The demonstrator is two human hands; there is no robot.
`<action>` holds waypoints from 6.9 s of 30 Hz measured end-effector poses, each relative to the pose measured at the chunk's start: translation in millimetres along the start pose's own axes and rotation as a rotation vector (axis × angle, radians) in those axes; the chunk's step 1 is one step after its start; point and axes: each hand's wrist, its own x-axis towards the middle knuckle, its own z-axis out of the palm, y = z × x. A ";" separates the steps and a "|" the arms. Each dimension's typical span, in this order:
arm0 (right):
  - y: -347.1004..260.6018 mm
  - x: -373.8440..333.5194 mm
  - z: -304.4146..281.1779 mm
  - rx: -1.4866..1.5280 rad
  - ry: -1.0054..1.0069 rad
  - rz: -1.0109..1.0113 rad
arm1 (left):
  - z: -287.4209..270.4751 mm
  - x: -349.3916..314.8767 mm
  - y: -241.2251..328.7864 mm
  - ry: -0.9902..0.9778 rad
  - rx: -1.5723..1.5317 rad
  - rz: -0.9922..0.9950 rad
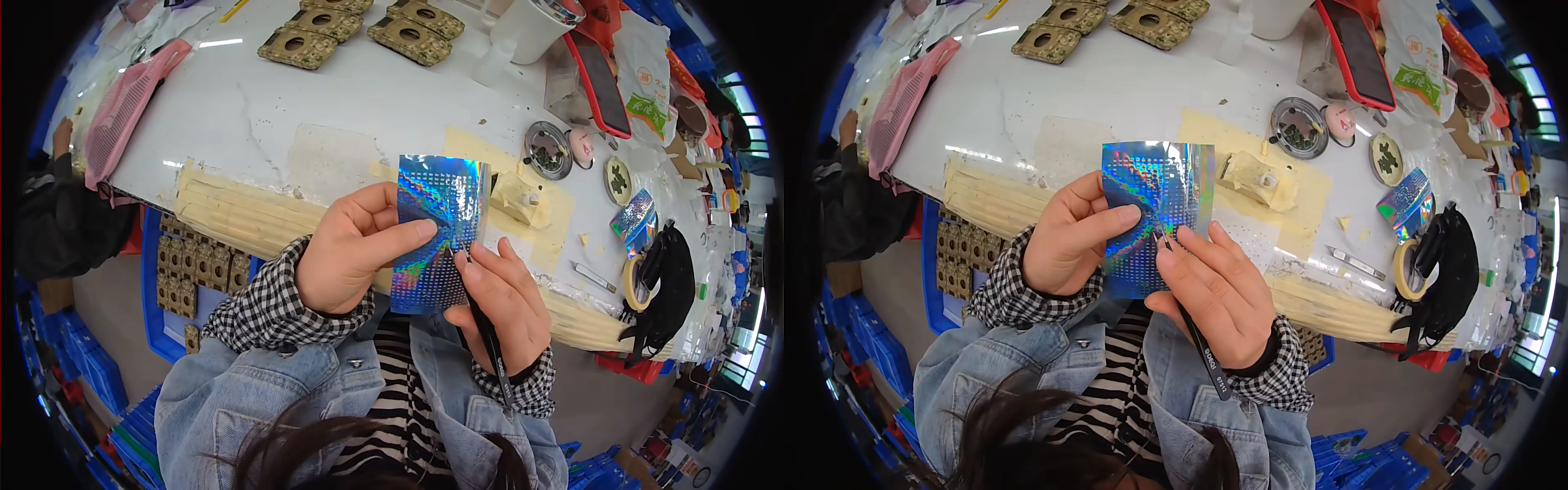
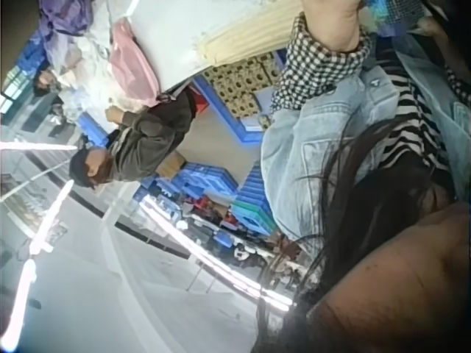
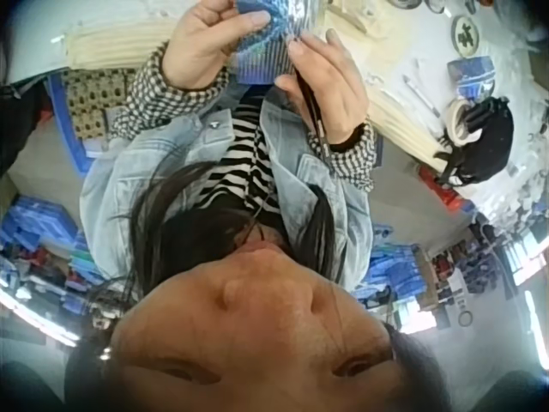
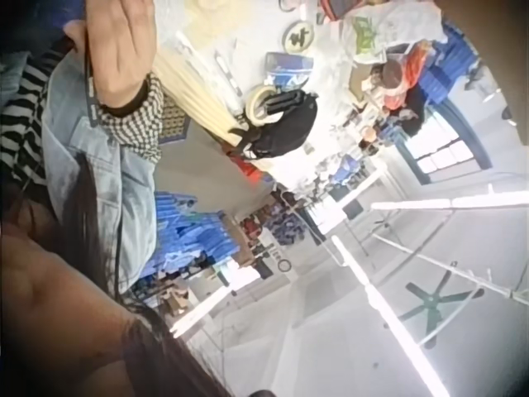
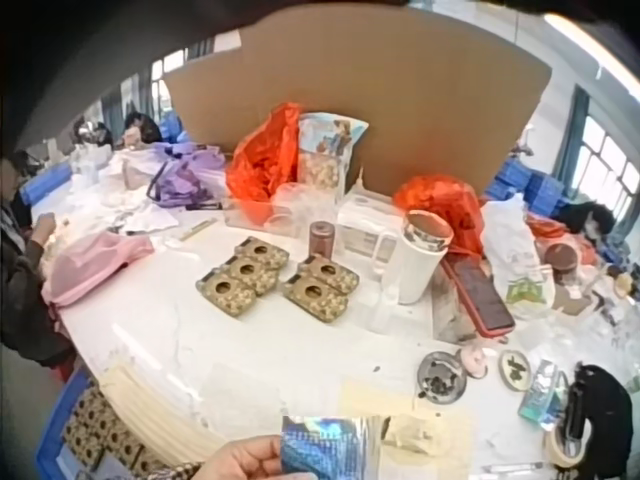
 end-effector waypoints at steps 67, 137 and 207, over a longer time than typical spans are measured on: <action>-0.1 -1.6 3.6 -0.195 0.019 -0.059 | 7.0 -2.3 -2.4 0.020 0.025 0.001; 30.3 -24.6 -5.4 -0.218 -0.172 0.175 | -25.7 0.1 18.0 0.179 0.003 0.223; 4.0 -5.0 15.9 -0.159 0.043 -0.118 | 6.4 -3.6 -7.2 0.037 0.007 -0.004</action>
